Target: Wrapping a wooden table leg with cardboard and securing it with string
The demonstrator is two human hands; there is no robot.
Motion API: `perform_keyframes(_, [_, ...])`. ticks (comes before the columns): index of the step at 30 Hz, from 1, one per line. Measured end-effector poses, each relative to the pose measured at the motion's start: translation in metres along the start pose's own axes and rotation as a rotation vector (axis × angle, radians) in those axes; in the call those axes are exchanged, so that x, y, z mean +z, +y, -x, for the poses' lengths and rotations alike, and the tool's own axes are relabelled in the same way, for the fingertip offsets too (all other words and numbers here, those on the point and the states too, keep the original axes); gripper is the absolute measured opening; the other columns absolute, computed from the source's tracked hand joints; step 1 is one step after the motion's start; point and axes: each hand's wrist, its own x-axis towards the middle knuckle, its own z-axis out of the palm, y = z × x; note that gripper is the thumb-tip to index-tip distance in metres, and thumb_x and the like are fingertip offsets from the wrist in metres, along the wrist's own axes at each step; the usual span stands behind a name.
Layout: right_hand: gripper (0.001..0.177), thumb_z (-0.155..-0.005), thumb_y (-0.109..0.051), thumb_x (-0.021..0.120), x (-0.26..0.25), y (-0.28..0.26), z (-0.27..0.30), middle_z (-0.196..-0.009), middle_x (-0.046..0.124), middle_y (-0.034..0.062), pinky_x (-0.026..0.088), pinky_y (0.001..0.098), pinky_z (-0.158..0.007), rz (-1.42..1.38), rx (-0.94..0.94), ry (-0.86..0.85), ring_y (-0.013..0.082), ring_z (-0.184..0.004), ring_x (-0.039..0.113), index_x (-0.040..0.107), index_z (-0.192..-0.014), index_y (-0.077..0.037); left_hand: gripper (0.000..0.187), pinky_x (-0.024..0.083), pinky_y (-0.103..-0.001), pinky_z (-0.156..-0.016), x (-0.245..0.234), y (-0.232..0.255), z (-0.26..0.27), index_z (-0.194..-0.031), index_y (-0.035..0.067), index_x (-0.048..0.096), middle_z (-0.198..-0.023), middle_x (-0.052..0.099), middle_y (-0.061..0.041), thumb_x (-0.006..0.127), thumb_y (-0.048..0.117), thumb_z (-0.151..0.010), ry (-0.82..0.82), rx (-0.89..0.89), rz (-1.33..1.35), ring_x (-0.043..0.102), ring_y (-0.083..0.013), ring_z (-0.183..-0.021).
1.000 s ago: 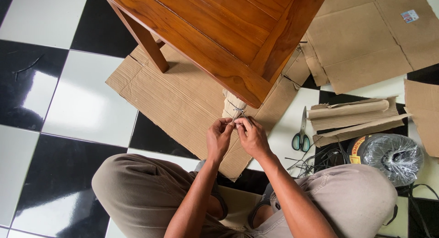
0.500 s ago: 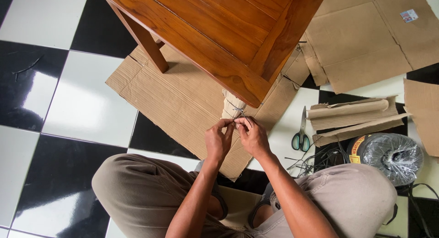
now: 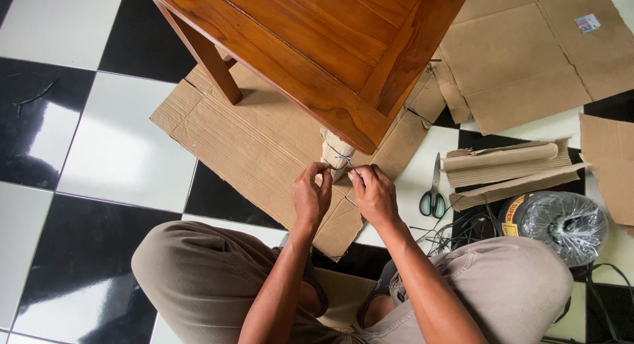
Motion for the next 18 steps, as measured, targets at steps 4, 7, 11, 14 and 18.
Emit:
perform_keyframes(4, [0.009,-0.103,-0.019,0.063,0.002,0.003,0.0,-0.08,0.062,0.0105,0.057,0.0423,-0.07,0.023,-0.013,0.008,0.0337,-0.079,0.07,0.066,-0.101,-0.011,0.007,0.057,-0.043,-0.075,0.005,-0.007,-0.003,-0.092,0.018,0.074,-0.083,0.077,-0.008,0.07,0.017,-0.086,0.01,0.019,-0.03,0.074,-0.0325,-0.087])
perform_keyframes(7, [0.011,-0.103,-0.021,0.061,0.006,0.008,0.003,-0.081,0.059,0.0109,0.056,0.0435,-0.071,0.024,-0.009,0.0,0.0354,-0.08,0.069,0.064,-0.101,-0.011,0.007,0.057,-0.043,-0.076,0.008,-0.013,-0.004,-0.092,0.018,0.073,-0.083,0.076,-0.007,0.07,0.018,-0.086,0.021,0.017,-0.05,0.074,-0.0319,-0.087])
perform_keyframes(11, [0.01,-0.104,-0.02,0.06,0.001,0.005,0.003,-0.082,0.058,0.0108,0.056,0.0426,-0.071,0.05,-0.02,-0.015,0.0352,-0.081,0.069,0.062,-0.101,-0.011,0.006,0.057,-0.043,-0.076,0.009,-0.013,-0.006,-0.091,0.018,0.073,-0.083,0.075,-0.008,0.069,0.017,-0.086,0.036,0.012,-0.04,0.073,-0.0314,-0.087])
perform_keyframes(14, [0.01,-0.104,-0.02,0.06,-0.006,0.001,0.003,-0.083,0.059,0.0118,0.055,0.0435,-0.071,0.062,-0.017,-0.036,0.0362,-0.081,0.068,0.061,-0.1,-0.011,0.006,0.056,-0.043,-0.078,0.007,-0.01,-0.004,-0.092,0.016,0.073,-0.084,0.075,-0.009,0.069,0.017,-0.087,0.027,-0.003,-0.004,0.073,-0.0323,-0.088])
perform_keyframes(18, [0.01,-0.101,-0.021,0.062,-0.012,0.001,0.007,-0.083,0.061,0.0137,0.055,0.0474,-0.07,0.021,0.036,-0.088,0.039,-0.081,0.069,0.061,-0.1,-0.01,0.008,0.056,-0.043,-0.08,0.008,-0.01,-0.003,-0.095,0.015,0.073,-0.087,0.076,-0.01,0.069,0.018,-0.088,0.011,-0.051,0.099,0.074,-0.0314,-0.092])
